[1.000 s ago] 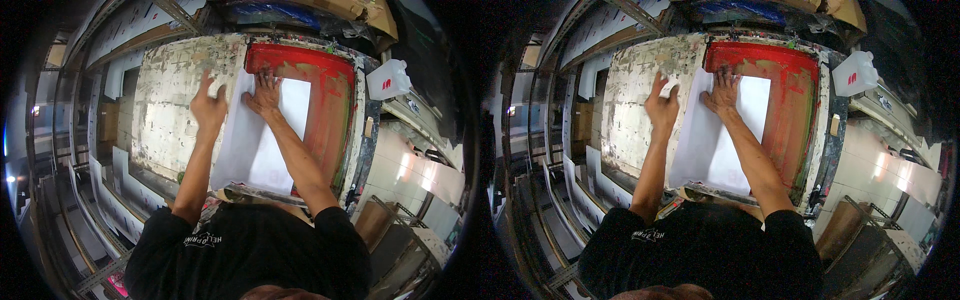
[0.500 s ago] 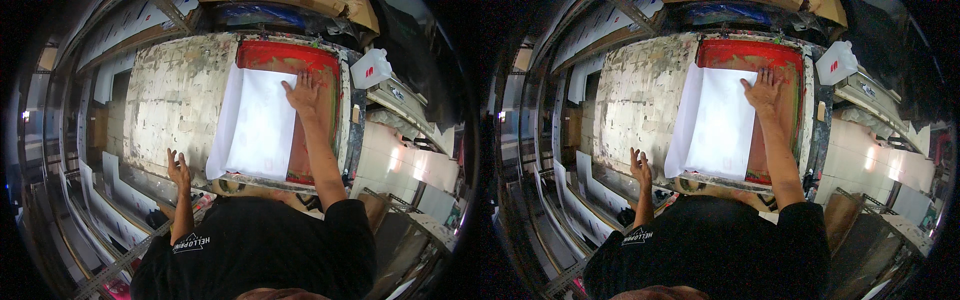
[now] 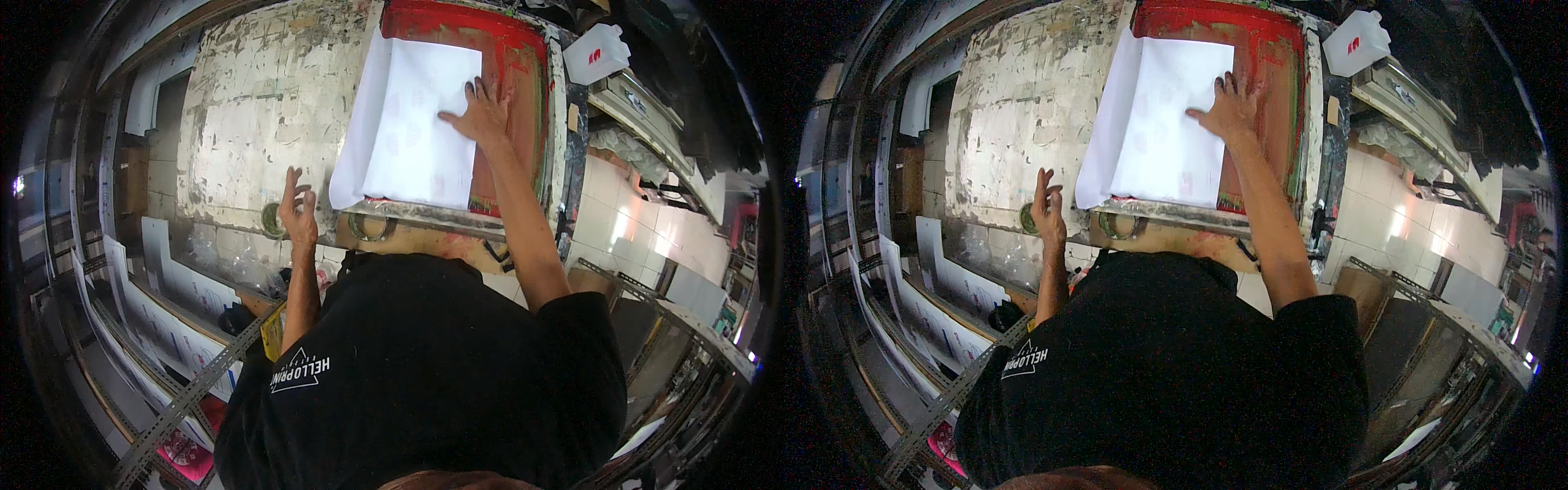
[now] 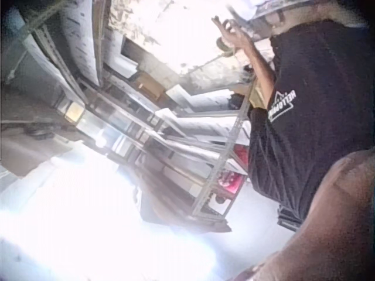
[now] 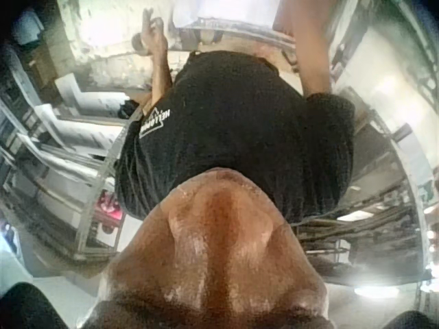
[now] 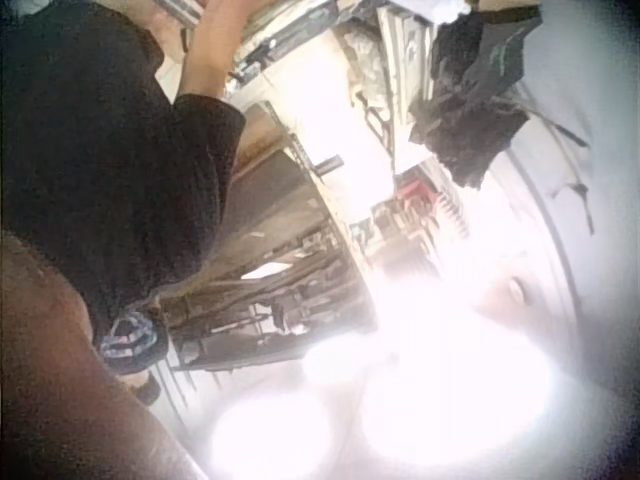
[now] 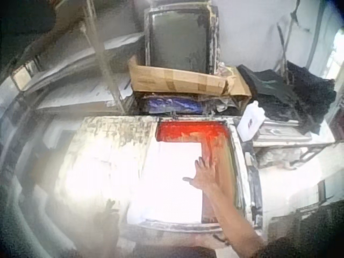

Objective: The person positions a white sheet of paper on a screen printing frame, secures it with tape, and then wipes the frame surface with a cloth. The person handles the paper, tape, and cloth while working at a cluttered table.

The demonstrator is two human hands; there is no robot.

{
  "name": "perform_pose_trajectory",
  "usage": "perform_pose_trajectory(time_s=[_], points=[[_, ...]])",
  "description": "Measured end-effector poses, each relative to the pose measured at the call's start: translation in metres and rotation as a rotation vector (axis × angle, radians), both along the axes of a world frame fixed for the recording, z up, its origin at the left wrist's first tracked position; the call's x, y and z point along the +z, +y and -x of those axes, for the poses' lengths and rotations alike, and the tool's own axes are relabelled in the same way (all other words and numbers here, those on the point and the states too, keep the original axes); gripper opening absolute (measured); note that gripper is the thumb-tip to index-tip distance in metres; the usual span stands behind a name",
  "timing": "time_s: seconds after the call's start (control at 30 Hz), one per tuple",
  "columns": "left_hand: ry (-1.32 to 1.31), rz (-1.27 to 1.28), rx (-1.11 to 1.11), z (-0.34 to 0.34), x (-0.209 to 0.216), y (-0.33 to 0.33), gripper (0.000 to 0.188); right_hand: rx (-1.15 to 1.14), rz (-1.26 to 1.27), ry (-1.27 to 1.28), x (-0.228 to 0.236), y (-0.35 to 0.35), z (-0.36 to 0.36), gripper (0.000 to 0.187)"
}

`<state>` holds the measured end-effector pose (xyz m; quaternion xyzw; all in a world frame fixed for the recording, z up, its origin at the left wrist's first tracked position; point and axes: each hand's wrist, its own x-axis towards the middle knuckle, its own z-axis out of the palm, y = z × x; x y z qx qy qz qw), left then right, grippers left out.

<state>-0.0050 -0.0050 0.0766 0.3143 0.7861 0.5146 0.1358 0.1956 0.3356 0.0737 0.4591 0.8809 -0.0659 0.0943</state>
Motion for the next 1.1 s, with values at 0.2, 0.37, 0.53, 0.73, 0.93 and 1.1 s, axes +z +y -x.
perform_pose_trajectory(time_s=[0.2,0.37,0.53,0.73,0.93,1.1], points=[[-0.221,0.115,-0.074,-0.016,0.010,0.027,0.086,0.028,0.055,0.024,0.002,-0.088,-0.038,0.129],[-0.250,0.215,-0.124,-0.021,0.014,0.037,0.084,-0.025,0.101,0.056,-0.001,-0.105,-0.045,0.130],[-0.273,0.077,-0.255,-0.017,0.007,0.022,0.086,0.050,0.135,0.042,-0.002,-0.113,-0.040,0.122],[-0.284,0.113,-0.364,-0.016,0.003,-0.005,0.092,0.022,0.083,0.056,0.012,-0.131,-0.047,0.102],[-0.226,0.128,-0.389,-0.015,0.002,-0.022,0.090,-0.185,0.547,0.541,0.033,-0.142,-0.055,0.054],[-0.225,0.124,-0.355,-0.008,-0.001,-0.031,0.088,0.058,0.372,0.385,0.048,-0.175,-0.080,0.041]])
